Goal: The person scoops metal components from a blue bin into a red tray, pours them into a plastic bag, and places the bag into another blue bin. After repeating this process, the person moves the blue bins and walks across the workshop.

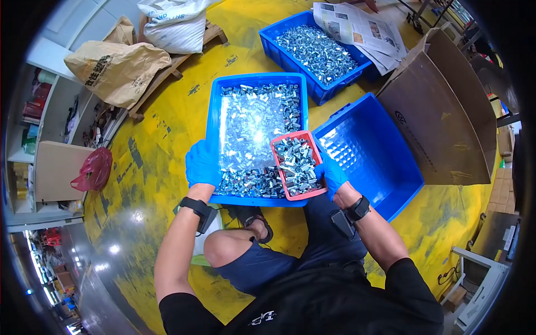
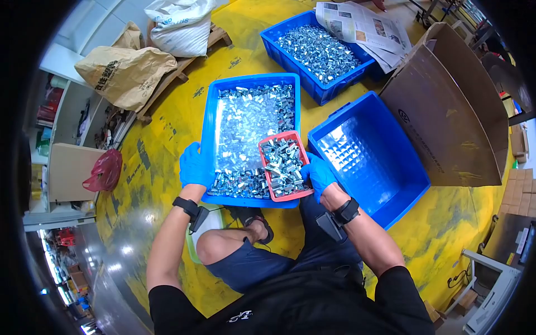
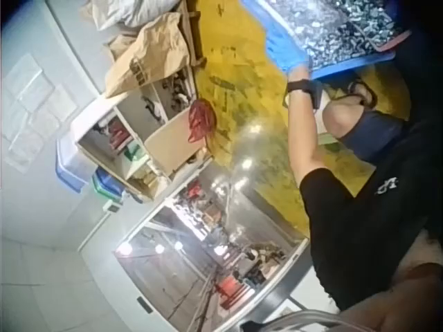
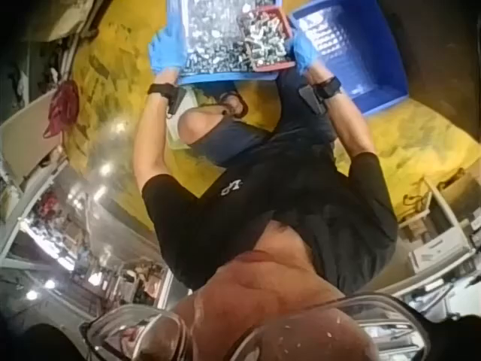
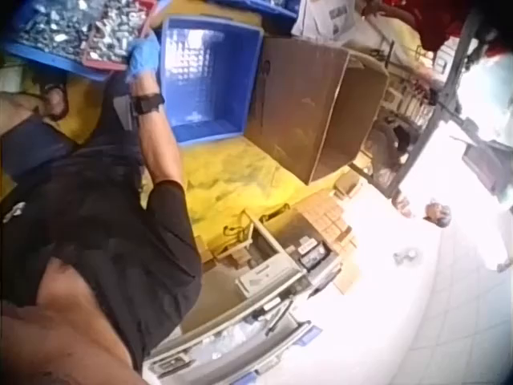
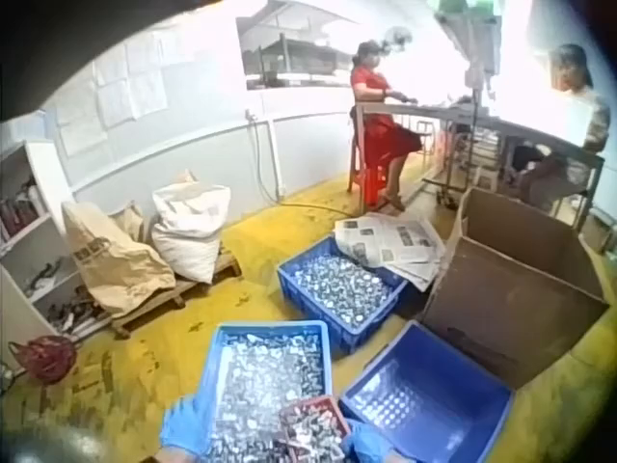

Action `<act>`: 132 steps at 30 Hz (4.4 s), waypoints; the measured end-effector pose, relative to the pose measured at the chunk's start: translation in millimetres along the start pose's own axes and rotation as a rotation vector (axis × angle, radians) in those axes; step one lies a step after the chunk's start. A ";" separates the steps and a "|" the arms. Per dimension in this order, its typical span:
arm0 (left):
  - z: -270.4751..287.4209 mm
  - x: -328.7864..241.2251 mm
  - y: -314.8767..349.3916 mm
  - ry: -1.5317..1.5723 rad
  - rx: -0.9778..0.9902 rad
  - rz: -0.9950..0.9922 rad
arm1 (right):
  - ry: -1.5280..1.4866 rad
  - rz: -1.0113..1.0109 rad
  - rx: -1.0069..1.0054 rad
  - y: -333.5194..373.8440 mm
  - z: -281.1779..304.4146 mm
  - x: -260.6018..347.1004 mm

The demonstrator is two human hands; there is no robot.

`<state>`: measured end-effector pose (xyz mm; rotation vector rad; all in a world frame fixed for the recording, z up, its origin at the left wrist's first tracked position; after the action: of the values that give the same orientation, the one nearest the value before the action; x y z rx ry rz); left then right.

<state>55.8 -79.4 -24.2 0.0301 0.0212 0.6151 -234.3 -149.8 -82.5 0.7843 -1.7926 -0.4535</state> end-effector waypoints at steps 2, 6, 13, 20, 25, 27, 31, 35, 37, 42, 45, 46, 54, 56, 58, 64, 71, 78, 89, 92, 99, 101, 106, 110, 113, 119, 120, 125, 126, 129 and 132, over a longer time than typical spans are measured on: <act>8.2 -40.9 12.9 -0.203 -0.120 -0.535 | 0.043 -0.020 0.005 1.3 -0.3 0.0; -14.7 -49.4 21.8 -0.333 -0.215 -0.832 | 0.051 -0.046 0.001 5.3 -10.4 -7.6; -53.8 -59.6 17.5 -0.275 -0.111 -0.872 | 0.024 -0.050 0.007 12.4 -19.2 -6.9; -64.6 -47.8 5.0 -0.303 0.298 -0.551 | 0.044 -0.021 0.002 10.4 -9.7 -11.1; -56.5 -38.3 11.4 -0.212 -0.035 -0.732 | 0.129 -0.024 0.006 16.2 -7.4 -10.9; -32.1 -52.0 29.0 -0.305 -0.393 -0.948 | 0.144 -0.039 0.022 15.2 -5.9 -14.7; -45.5 -37.6 8.2 -0.364 -0.220 -0.751 | 0.155 -0.006 0.019 15.7 -6.0 -11.0; -45.2 -30.1 0.0 -0.257 -0.234 -0.622 | 0.122 -0.013 -0.001 14.3 -3.8 -16.9; -51.0 -34.7 6.6 -0.343 -0.213 -0.710 | 0.116 -0.017 -0.010 17.5 -3.5 -14.0; -56.2 -49.9 23.4 -0.493 -0.448 -0.995 | 0.091 -0.017 -0.020 20.7 -4.7 -11.7; -58.1 -54.3 19.2 -0.474 -0.474 -1.006 | 0.091 -0.012 -0.014 22.9 -7.5 -9.4; -63.7 -54.9 11.7 -0.470 -0.359 -0.958 | 0.101 -0.013 -0.007 24.4 -9.0 -8.1; -77.0 -44.2 21.8 -0.348 -0.126 -0.873 | 0.063 -0.018 0.007 22.8 -6.3 -14.6; -69.2 -39.4 21.5 -0.357 -0.186 -0.898 | 0.079 -0.013 0.028 20.6 -11.0 -13.2; -59.6 -47.0 24.5 -0.312 -0.068 -0.886 | 0.077 -0.019 0.045 16.4 -5.6 -17.2; -9.8 -47.3 10.2 0.196 -0.190 -0.486 | 0.090 -0.022 0.029 23.3 -9.8 -8.3; -39.7 -70.1 9.4 0.814 0.176 -0.170 | 0.042 -0.012 0.031 23.4 -19.1 -5.5; 28.4 -34.0 -18.3 0.984 -0.159 -0.244 | 0.113 -0.131 0.160 32.3 -28.0 -20.8; -66.7 -89.2 26.6 0.650 0.207 -0.559 | 0.177 -0.118 0.159 21.5 -32.8 -42.4; -72.3 -98.3 29.2 0.681 0.343 -0.534 | 0.152 -0.114 0.108 16.3 -24.2 -48.2; -77.0 -92.4 27.0 1.023 0.571 -0.219 | 0.362 -0.174 0.195 4.8 -18.7 -58.8; -63.2 -88.3 21.4 0.930 0.508 -0.132 | 0.408 -0.145 0.164 6.5 -22.3 -48.4; -31.6 -76.9 14.9 0.939 0.341 -0.206 | 0.470 -0.097 0.113 9.5 -28.9 -34.1; -5.4 -79.5 11.3 1.049 0.243 -0.276 | 0.444 -0.087 0.146 5.9 -35.6 -37.2; 12.8 -93.1 23.4 1.041 0.227 -0.276 | 0.371 -0.037 0.146 -0.9 -36.9 -42.5; 4.8 -73.9 23.9 1.087 0.190 -0.228 | 0.374 0.034 0.095 -12.4 -36.5 -29.8; 6.0 -70.9 25.3 1.103 0.158 -0.270 | 0.381 0.031 0.098 -15.2 -34.5 -31.6; 24.1 -93.8 27.0 1.057 0.036 -0.379 | 0.614 0.043 0.059 -47.8 -29.0 -28.0; 25.1 -95.7 24.4 1.056 0.026 -0.359 | 0.656 -0.002 0.003 -52.2 -27.6 -24.8; 22.9 -94.8 19.2 0.485 -0.109 -0.292 | 1.389 0.951 0.499 -37.0 -94.9 28.6; 6.2 -102.7 14.5 0.568 -0.106 -0.289 | 1.475 0.427 0.363 -93.3 -101.4 46.6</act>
<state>-36.2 -127.0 -16.4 -0.2474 0.5349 0.3186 -122.0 -242.0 -74.8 0.6328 -0.5647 0.6507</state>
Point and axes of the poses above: each hand's wrist, its own y-axis away from the middle knuckle, its own z-axis out of the back of the hand, x = y × z, the point moved 10 cm from there along -y, towards the middle knuckle, and after that the axes turned 12 degrees about -x, right-handed, at the moved point
